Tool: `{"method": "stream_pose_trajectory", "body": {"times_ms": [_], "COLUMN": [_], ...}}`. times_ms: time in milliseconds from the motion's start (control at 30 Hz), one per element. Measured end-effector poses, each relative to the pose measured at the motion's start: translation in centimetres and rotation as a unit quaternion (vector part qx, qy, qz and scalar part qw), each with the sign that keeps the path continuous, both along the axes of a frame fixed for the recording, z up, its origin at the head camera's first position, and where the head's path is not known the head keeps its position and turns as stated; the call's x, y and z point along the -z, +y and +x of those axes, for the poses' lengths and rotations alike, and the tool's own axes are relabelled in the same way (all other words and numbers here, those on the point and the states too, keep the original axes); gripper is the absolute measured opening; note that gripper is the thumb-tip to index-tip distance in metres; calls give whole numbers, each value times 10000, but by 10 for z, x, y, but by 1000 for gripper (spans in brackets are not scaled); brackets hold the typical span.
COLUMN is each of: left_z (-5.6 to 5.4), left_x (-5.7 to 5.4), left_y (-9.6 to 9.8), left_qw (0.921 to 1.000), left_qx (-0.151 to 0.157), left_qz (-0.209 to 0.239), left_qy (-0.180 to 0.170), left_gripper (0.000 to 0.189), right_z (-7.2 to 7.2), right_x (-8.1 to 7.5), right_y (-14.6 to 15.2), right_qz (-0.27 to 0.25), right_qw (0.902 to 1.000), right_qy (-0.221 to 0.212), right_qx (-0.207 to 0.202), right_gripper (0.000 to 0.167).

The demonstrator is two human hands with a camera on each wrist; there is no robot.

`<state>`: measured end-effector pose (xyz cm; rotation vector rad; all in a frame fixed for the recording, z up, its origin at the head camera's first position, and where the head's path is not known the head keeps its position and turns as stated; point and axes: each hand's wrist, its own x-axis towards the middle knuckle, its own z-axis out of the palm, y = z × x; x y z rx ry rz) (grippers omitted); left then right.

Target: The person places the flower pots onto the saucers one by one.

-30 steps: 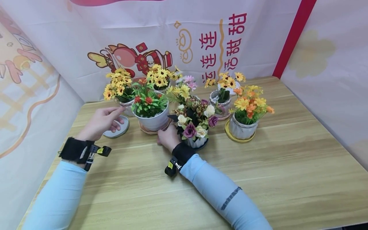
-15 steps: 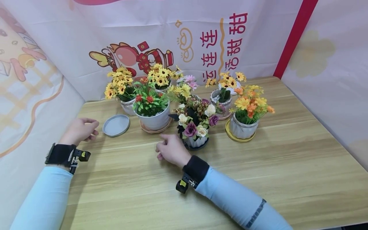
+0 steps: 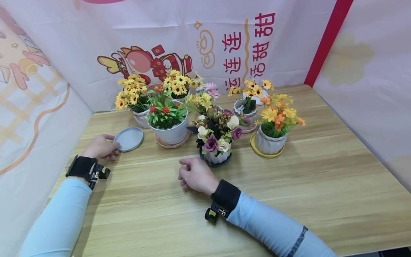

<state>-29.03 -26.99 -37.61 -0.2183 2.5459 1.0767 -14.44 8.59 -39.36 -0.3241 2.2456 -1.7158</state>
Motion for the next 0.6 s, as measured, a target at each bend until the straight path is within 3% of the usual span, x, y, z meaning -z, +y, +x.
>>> {"method": "stream_pose_trajectory", "body": {"times_ms": [167,300,600], "left_z": [-1,6,51], "left_x": [5,3,-22], "left_y": [-1,-1,20], "left_qw": [9998,9996,9974], "left_qx": [-93,-121,405], "left_qz": [175,240,89], "left_qy": [5,96,582], "left_gripper": [58,59,59], "right_z": [-1,-3,-3], "right_x": [4,7,9], "right_y": [0,-1,-1], "right_qz": [55,30,-72], "right_qw": [10000,9999,10000], "right_qy": [-6,-15,-54], "right_qx": [-54,-96,-19], "right_gripper": [41,41,42]}}
